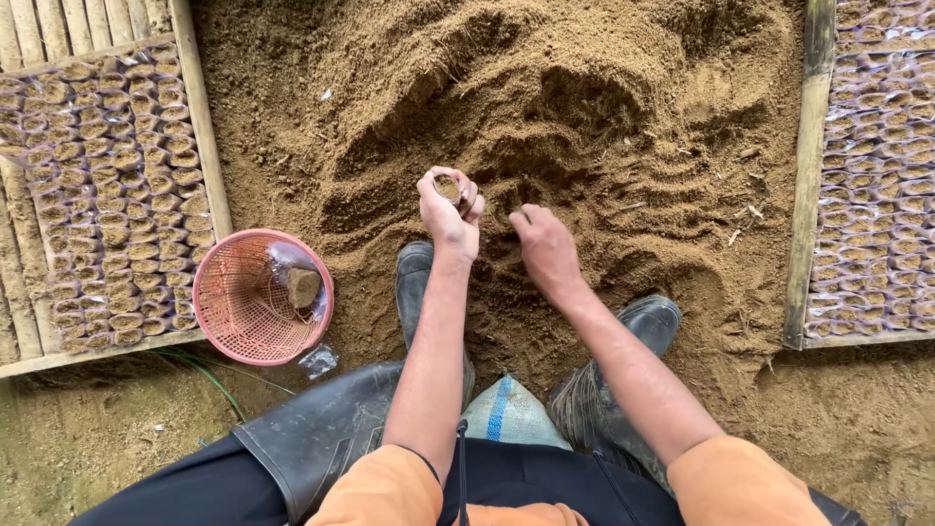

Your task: Filling small seedling trays with soil by hand in an agricultural setting.

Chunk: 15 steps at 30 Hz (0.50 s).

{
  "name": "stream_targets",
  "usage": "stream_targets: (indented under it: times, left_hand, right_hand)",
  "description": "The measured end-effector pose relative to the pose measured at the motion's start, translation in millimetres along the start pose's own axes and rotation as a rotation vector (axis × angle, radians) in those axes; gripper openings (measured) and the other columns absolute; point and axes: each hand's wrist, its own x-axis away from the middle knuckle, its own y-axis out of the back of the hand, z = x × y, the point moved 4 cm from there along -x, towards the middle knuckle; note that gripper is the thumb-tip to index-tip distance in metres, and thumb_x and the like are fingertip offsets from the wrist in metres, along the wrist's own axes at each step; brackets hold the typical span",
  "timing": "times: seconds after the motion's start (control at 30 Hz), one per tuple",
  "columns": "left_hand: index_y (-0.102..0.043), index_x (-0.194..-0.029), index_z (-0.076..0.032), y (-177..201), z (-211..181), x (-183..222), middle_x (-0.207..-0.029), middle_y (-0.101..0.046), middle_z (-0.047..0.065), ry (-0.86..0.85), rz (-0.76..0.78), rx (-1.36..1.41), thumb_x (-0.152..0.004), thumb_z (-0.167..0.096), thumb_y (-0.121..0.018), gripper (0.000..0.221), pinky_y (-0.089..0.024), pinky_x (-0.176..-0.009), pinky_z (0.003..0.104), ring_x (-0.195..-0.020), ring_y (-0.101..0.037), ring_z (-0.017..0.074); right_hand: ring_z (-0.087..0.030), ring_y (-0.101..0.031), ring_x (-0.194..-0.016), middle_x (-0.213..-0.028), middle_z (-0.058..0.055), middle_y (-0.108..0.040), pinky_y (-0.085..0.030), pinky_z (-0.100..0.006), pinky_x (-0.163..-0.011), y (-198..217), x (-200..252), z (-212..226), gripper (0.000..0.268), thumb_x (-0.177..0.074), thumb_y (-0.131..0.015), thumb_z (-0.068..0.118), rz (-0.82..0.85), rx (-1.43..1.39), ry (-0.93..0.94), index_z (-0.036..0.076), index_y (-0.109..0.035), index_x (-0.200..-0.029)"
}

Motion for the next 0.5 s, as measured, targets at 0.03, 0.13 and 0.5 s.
stream_targets:
  times: [0.03, 0.13, 0.5]
  left_hand:
    - [-0.051, -0.085, -0.014, -0.1, 0.0, 5.7, -0.058, -0.029, 0.001, 0.003, -0.003, 0.001, -0.103, -0.036, -0.037, 0.031, -0.019, -0.038, 0.022, -0.044, -0.024, 0.0093]
    - [-0.053, -0.083, -0.014, -8.8, -2.8, 6.3, -0.057, -0.033, -0.002, -0.010, 0.021, -0.065, -0.103, -0.037, -0.036, 0.035, -0.021, -0.038, 0.020, -0.043, -0.029, 0.0075]
    - [-0.054, -0.084, -0.012, -7.6, 9.8, 11.5, -0.055, -0.034, 0.001, 0.017, 0.018, -0.134, -0.101, -0.029, -0.037, 0.029, -0.021, -0.037, 0.020, -0.042, -0.030, 0.0082]
  right_hand:
    - [-0.025, -0.068, -0.108, -0.115, -0.016, -0.066, -0.060, -0.033, -0.089, 15.8, -0.8, 0.3, 0.022, -0.099, -0.062, 0.006, 0.004, 0.001, 0.000, 0.011, -0.067, -0.120]
    - [-0.021, -0.070, -0.109, -0.118, -0.013, -0.071, -0.058, -0.033, -0.095, 51.9, -18.7, -14.4, 0.034, -0.098, -0.064, 0.004, 0.044, -0.297, -0.229, 0.013, -0.065, -0.131]
    - [-0.032, -0.072, -0.102, -0.080, 0.006, -0.028, -0.044, -0.061, -0.107, 118.0, -20.8, -15.0, 0.045, -0.103, -0.051, 0.016, -0.001, -1.829, -0.990, -0.005, -0.047, -0.143]
